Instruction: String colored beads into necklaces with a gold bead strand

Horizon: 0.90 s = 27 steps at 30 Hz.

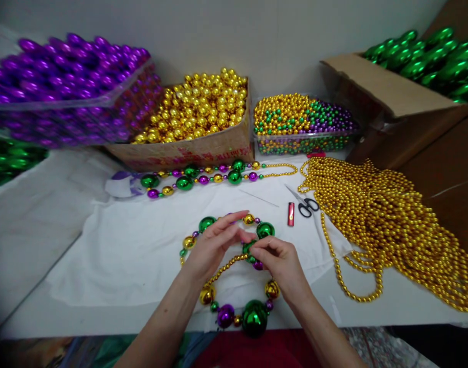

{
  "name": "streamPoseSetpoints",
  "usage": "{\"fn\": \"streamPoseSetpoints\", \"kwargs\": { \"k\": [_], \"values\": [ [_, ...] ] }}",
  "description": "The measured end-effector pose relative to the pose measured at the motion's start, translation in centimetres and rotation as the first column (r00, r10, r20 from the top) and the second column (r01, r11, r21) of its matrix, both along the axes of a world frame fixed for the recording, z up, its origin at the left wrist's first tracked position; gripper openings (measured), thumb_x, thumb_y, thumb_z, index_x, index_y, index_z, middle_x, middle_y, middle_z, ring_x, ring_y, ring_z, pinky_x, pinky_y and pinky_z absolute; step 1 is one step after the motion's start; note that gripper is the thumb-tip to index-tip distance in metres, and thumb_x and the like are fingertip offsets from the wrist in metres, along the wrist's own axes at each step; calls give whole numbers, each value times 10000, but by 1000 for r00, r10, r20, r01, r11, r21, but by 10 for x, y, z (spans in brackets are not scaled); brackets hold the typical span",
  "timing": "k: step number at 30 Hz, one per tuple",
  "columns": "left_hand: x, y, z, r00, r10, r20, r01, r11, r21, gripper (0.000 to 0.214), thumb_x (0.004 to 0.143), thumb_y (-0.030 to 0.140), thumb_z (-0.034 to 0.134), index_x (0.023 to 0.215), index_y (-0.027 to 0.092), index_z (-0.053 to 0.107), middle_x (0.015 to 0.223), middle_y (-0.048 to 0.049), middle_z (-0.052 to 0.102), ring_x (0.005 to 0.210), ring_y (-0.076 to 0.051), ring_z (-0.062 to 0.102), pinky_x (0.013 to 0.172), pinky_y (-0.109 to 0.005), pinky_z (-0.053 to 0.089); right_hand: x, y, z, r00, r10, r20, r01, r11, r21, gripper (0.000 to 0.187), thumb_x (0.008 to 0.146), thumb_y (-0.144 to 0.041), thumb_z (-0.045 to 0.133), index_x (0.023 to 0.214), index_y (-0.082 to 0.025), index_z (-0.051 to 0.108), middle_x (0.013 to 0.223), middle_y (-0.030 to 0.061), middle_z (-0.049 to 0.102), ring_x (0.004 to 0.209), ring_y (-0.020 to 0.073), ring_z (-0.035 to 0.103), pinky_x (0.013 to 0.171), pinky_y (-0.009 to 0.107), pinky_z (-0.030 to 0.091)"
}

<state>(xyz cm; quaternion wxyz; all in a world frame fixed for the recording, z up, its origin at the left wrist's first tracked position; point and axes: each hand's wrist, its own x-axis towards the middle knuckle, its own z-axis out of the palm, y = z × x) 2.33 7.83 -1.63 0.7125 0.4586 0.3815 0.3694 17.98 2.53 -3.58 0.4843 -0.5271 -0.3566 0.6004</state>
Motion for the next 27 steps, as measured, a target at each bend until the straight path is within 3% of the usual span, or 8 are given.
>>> {"fn": "streamPoseSetpoints", "kwargs": {
  "k": [3, 7, 9, 12, 15, 19, 23, 27],
  "values": [
    [-5, -4, -8, 991, 41, -129, -38, 999, 23, 320, 851, 309, 584, 1141, 188, 642, 779, -36, 677, 848, -198, 625, 844, -331, 451, 5, -3, 4, 1000, -17, -16, 17, 1000, -26, 209, 678, -384, 757, 715, -184, 713, 559, -11, 555, 468, 86, 415, 423, 216, 282],
    [6, -18, -10, 931, -183, -315, 243, 957, 161, 163, 836, 282, 594, 885, 187, 717, 883, -47, 674, 876, -200, 584, 814, -289, 423, 6, -8, 6, 997, -70, -22, 70, 997, 15, 200, 701, -377, 746, 718, -183, 697, 609, -6, 590, 469, 80, 426, 423, 213, 293],
    [11, -21, -11, 921, -184, -342, 263, 944, 199, 150, 835, 273, 591, 814, 182, 709, 830, -40, 660, 835, -193, 572, 788, -277, 416, 8, -8, 6, 996, -90, -8, 91, 995, 36, 208, 714, -379, 736, 719, -179, 679, 629, -6, 600, 474, 80, 431, 428, 214, 307],
    [15, -20, -14, 923, -206, -326, 263, 954, 141, 139, 820, 274, 603, 779, 173, 689, 785, -35, 638, 779, -182, 560, 727, -260, 415, 25, 2, 0, 958, -27, 284, 0, 996, 95, 244, 819, -406, 621, 762, -173, 662, 590, -12, 576, 474, 100, 465, 429, 222, 345],
    [14, -17, -13, 887, -345, -305, 379, 924, 57, 147, 805, 287, 621, 738, 165, 665, 738, -21, 610, 722, -158, 534, 665, -239, 394, 60, 27, -9, 655, -15, 756, -105, 988, 110, 302, 931, -341, 436, 828, -169, 663, 675, 25, 619, 583, 144, 557, 536, 258, 440],
    [17, -17, -2, 804, -496, -328, 518, 855, -25, 124, 803, 255, 604, 732, 162, 645, 674, 8, 568, 650, -125, 480, 598, -220, 338, 102, 71, -26, 379, -85, 922, -48, 993, 112, 196, 884, -162, 467, 998, -155, 626, 1067, 140, 593, 1048, 262, 506, 868, 373, 404],
    [32, -15, 7, 774, -548, -317, 562, 825, -56, 101, 786, 224, 591, 725, 155, 632, 662, 16, 553, 622, -113, 462, 574, -216, 325, 109, 96, -45, 208, 20, 978, -106, 994, 2, 264, 842, -55, 447, 1037, -133, 607, 1093, 181, 565, 1088, 303, 471, 882, 399, 373],
    [53, -13, 0, 786, -559, -265, 552, 827, -108, 114, 744, 247, 617, 692, 148, 594, 594, 26, 529, 548, -97, 437, 521, -210, 309, 110, 100, -45, 123, 87, 989, -78, 994, -78, 324, 829, -39, 441, 1120, -109, 564, 1097, 195, 551, 1061, 309, 506, 841, 389, 394]
  ]
}}
